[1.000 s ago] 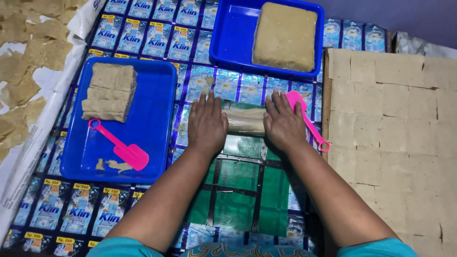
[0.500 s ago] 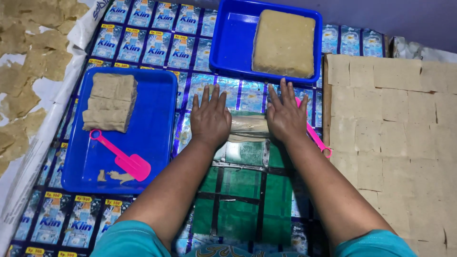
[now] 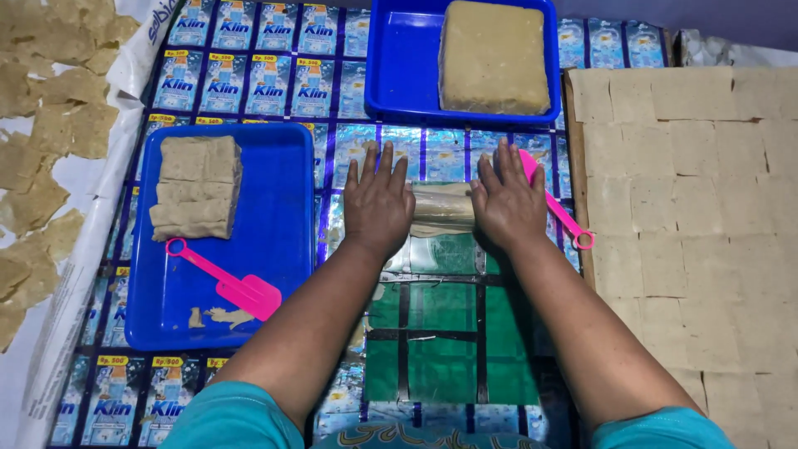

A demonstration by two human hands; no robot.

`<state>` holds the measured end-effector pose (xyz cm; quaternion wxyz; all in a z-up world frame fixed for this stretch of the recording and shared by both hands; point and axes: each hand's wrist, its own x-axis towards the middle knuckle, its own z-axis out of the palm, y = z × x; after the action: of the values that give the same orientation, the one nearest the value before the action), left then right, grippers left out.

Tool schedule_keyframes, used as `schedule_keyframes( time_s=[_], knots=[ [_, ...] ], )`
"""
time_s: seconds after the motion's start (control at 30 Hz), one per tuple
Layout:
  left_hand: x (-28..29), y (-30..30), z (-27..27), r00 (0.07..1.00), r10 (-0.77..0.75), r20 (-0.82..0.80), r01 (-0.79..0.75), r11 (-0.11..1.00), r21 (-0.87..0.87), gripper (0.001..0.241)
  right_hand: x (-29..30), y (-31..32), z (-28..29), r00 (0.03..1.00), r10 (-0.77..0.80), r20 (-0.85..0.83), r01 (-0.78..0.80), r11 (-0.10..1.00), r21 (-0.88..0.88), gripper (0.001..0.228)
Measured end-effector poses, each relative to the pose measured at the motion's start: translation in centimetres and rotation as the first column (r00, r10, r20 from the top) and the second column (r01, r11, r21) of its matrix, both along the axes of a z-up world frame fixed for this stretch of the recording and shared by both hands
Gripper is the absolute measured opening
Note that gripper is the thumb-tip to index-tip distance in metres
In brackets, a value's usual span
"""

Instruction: Flattening and cutting dough into squares using a rolling pin and spatulas.

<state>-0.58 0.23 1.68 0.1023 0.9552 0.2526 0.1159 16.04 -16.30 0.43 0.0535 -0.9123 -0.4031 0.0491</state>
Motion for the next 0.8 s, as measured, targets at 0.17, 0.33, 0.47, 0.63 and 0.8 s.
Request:
schedule_keyframes(
  time_s=[0.17, 0.33, 0.47, 0.63, 0.8],
  knots=[
    [-2.8, -1.6, -0.8, 0.998, -0.046, 0.041, 0.044, 0.998, 0.047, 0.049, -2.0, -2.0, -1.7, 0.988, 0.036, 0.147, -0.052, 0.993, 0.107, 0.061],
    [-4.7, -3.2, -1.9, 0.998, -0.062, 0.009, 0.061, 0.997, 0.050, 0.050, -3.8, -3.7, -1.9, 0.978, 0.067, 0.199, -0.108, 0.972, 0.206, 0.059],
    [-3.9, -2.7, -2.3, 0.999, -0.029, 0.020, 0.029, 0.999, 0.014, 0.052, -3.0, -2.7, -2.1, 0.978, 0.061, 0.200, -0.103, 0.973, 0.208, 0.058],
    [0.0, -0.2, -1.6, 0.999, 0.037, 0.038, -0.039, 0.998, 0.051, 0.051, 0.5, 0.7, -0.8, 0.995, 0.031, 0.096, -0.042, 0.993, 0.110, 0.059],
    [2.8, 1.9, -0.1, 0.994, 0.086, -0.066, -0.088, 0.996, -0.030, 0.055, 2.8, 3.9, 2.0, 1.000, -0.021, -0.019, 0.021, 0.999, 0.049, 0.062]
  ],
)
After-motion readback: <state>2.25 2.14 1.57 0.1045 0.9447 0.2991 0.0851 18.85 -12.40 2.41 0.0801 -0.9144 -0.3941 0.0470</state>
